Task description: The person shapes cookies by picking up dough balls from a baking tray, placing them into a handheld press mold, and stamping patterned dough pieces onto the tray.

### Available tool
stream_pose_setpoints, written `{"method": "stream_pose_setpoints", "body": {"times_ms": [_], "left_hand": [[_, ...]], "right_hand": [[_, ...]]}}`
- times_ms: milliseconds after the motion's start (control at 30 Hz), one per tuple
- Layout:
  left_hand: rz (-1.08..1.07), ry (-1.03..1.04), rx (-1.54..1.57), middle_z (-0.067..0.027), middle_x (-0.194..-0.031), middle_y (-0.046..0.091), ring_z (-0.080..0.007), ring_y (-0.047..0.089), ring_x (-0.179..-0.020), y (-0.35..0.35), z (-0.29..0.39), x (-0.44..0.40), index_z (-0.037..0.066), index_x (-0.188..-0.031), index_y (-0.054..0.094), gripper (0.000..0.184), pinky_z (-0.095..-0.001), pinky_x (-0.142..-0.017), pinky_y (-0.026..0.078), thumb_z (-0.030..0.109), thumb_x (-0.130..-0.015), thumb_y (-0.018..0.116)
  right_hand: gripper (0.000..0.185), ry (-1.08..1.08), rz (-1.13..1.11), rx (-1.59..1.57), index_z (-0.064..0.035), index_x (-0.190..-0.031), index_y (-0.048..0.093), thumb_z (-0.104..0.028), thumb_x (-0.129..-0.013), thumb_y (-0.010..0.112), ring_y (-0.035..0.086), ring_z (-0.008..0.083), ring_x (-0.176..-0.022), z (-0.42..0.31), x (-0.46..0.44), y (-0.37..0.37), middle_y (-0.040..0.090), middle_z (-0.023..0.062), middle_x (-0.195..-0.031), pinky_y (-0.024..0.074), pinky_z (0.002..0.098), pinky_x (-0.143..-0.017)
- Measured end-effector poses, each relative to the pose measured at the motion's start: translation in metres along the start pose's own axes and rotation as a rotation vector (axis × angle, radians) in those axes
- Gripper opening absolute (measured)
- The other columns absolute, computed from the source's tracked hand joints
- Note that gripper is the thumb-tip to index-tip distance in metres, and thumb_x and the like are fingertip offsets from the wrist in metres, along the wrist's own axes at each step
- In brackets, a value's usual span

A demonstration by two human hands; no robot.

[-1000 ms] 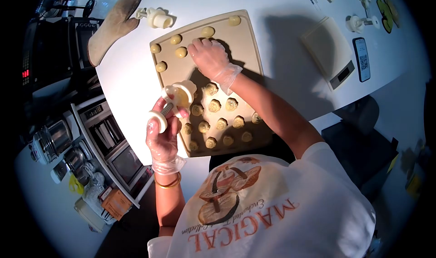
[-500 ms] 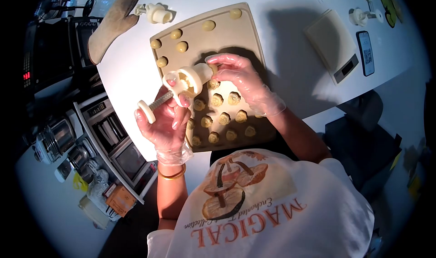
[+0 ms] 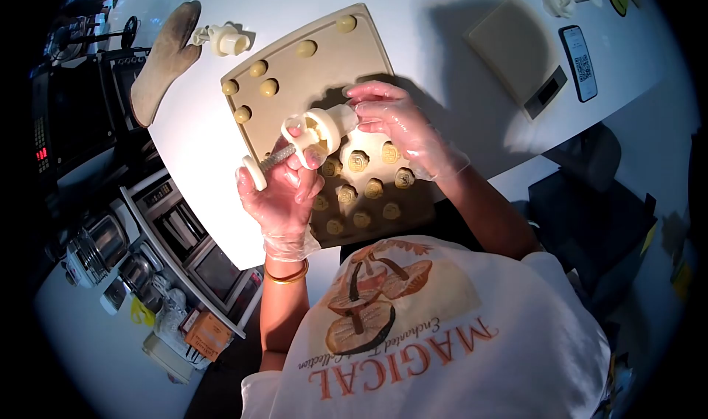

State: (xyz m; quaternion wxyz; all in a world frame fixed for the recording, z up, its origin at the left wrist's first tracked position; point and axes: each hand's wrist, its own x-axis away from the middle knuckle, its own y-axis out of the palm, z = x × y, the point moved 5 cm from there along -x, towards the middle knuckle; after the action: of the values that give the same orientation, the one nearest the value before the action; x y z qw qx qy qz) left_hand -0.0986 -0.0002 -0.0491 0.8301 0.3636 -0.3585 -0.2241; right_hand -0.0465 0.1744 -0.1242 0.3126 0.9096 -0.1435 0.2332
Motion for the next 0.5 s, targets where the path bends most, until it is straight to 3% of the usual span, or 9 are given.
{"method": "stream_pose_setpoints", "body": {"times_ms": [67,200,300,367,500], "left_hand": [[-0.028,0.011,0.010,-0.0203,-0.094,0.060,-0.0115,0.038,-0.047,0.000,0.001,0.000,-0.001,-0.130,0.039,0.085,-0.0211,-0.045,0.032,0.066,-0.080,0.054],[0.030,0.062,0.049,-0.0204,-0.096,0.060,-0.0132,0.039,-0.047,0.003,0.000,0.002,-0.002,-0.129,0.040,0.085,-0.0221,-0.044,0.032,0.066,-0.080,0.054],[0.003,0.064,0.079,-0.0179,-0.099,0.060,-0.0152,0.040,-0.047,0.004,-0.003,0.007,-0.003,-0.129,0.040,0.086,-0.0246,-0.046,0.035,0.067,-0.080,0.053],[0.138,0.111,0.144,-0.0136,-0.108,0.059,-0.0164,0.041,-0.048,0.002,-0.007,0.014,-0.002,-0.129,0.042,0.086,-0.0282,-0.048,0.038,0.067,-0.081,0.053],[0.104,0.166,0.239,-0.0096,-0.117,0.055,-0.0173,0.042,-0.050,-0.001,-0.013,0.028,-0.002,-0.129,0.044,0.085,-0.0311,-0.050,0.039,0.068,-0.081,0.052]], "right_hand": [[0.028,0.028,-0.151,-0.370,-0.0023,-0.115,0.060,-0.011,-0.088,0.059,0.056,0.0125,-0.101,-0.001,0.006,0.003,0.060,0.0063,-0.114,0.0464,0.0295,-0.090],[0.027,-0.037,-0.133,-0.443,-0.0028,-0.111,0.063,-0.012,-0.086,0.062,0.059,0.0127,-0.093,0.000,0.009,0.003,0.063,0.0048,-0.102,0.0469,0.0302,-0.087],[0.024,-0.005,-0.179,-0.378,-0.0025,-0.110,0.064,-0.011,-0.087,0.061,0.059,0.0125,-0.093,-0.005,0.011,0.004,0.064,0.0044,-0.104,0.0472,0.0307,-0.087],[0.023,0.105,-0.188,-0.356,-0.0032,-0.110,0.064,-0.011,-0.088,0.061,0.059,0.0128,-0.094,-0.006,0.012,0.007,0.064,0.0045,-0.108,0.0473,0.0305,-0.087],[0.026,0.111,-0.261,-0.442,-0.0026,-0.116,0.060,-0.008,-0.091,0.056,0.057,0.0130,-0.100,0.003,0.011,0.009,0.061,0.0062,-0.117,0.0470,0.0326,-0.090]]}}
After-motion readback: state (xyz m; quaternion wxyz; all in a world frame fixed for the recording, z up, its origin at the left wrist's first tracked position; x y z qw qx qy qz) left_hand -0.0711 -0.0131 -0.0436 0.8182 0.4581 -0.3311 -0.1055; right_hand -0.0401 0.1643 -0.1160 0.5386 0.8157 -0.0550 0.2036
